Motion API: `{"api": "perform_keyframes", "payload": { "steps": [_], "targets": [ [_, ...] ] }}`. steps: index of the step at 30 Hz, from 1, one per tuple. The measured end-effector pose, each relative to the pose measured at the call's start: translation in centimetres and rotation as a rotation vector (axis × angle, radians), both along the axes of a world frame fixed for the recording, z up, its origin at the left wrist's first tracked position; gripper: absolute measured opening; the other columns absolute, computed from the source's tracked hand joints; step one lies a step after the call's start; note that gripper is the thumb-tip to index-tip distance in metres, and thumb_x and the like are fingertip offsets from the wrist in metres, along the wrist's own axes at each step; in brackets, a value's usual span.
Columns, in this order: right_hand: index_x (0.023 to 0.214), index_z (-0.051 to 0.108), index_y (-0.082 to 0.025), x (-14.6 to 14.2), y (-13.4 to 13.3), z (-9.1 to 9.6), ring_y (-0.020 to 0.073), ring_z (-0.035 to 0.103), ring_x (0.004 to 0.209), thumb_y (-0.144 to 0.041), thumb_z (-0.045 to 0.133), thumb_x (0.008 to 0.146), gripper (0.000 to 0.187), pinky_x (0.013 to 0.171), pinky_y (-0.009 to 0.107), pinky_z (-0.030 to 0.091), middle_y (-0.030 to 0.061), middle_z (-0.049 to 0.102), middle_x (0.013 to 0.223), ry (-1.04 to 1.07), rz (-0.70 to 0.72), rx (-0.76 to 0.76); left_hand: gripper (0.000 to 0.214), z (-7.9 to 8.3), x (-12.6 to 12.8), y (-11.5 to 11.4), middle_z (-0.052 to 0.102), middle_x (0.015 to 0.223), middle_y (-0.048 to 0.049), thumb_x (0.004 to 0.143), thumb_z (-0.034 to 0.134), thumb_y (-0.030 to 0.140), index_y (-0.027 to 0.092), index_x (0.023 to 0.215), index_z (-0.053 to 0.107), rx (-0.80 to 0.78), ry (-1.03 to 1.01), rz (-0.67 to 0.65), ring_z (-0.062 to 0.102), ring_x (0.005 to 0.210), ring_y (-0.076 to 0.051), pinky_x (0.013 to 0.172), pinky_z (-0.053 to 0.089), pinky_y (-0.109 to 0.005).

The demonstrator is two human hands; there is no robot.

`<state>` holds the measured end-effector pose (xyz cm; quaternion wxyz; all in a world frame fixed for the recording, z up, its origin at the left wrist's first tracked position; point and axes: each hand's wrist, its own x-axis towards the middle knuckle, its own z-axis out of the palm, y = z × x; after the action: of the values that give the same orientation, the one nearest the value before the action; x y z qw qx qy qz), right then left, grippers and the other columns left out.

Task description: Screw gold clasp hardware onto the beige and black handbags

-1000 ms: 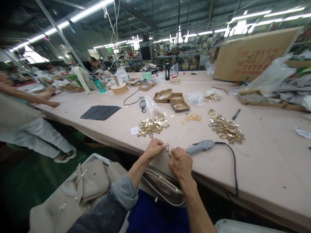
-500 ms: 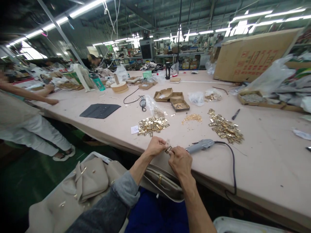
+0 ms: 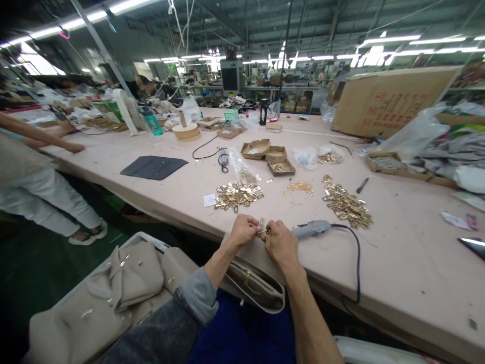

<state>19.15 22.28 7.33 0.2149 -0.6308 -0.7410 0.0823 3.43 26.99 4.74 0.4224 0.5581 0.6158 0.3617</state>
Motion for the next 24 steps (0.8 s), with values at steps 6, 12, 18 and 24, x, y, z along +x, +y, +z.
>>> {"api": "perform_keyframes", "payload": {
  "steps": [6,12,18,24],
  "targets": [
    [0.08,0.068,-0.019,2.9,-0.7,0.8,0.0174,0.06,0.071,-0.039,0.075,0.087,0.022,0.067,0.03,0.046,0.0017,0.066,0.078,0.565,0.082,0.036,0.007,1.2,-0.5,-1.1,0.074,0.067,-0.0047,0.071,0.08,0.01,0.012,0.077,0.081,0.009,-0.031,0.03,0.067,0.065,-0.016,0.056,0.043,-0.021],
    [0.09,0.075,-0.019,5.4,-6.1,1.5,0.0211,0.067,0.074,-0.049,0.084,0.08,0.034,0.068,0.032,0.057,0.0061,0.071,0.085,0.91,-0.106,0.073,0.009,2.9,-2.9,-8.6,0.074,0.065,-0.0036,0.071,0.075,0.01,0.013,0.077,0.081,-0.096,-0.162,-0.047,0.067,0.061,-0.017,0.054,0.04,-0.022],
    [0.091,0.07,-0.022,2.8,-13.2,1.2,0.0221,0.069,0.086,-0.05,0.07,0.095,0.028,0.077,0.029,0.057,0.0068,0.071,0.089,0.908,-0.016,-0.149,0.011,7.6,-5.7,-16.8,0.076,0.069,-0.0068,0.069,0.077,0.014,0.014,0.079,0.082,-0.276,-0.295,-0.042,0.069,0.063,-0.02,0.055,0.046,-0.024],
    [0.093,0.067,-0.021,0.7,-14.5,-2.5,0.0183,0.065,0.067,-0.053,0.062,0.098,0.033,0.064,0.028,0.052,0.0042,0.069,0.078,0.62,-0.111,-0.151,0.006,0.8,-5.7,-16.1,0.071,0.062,-0.0057,0.063,0.08,0.009,0.01,0.068,0.078,-0.429,-0.176,0.06,0.061,0.057,-0.017,0.051,0.038,-0.023]
  ]
}}
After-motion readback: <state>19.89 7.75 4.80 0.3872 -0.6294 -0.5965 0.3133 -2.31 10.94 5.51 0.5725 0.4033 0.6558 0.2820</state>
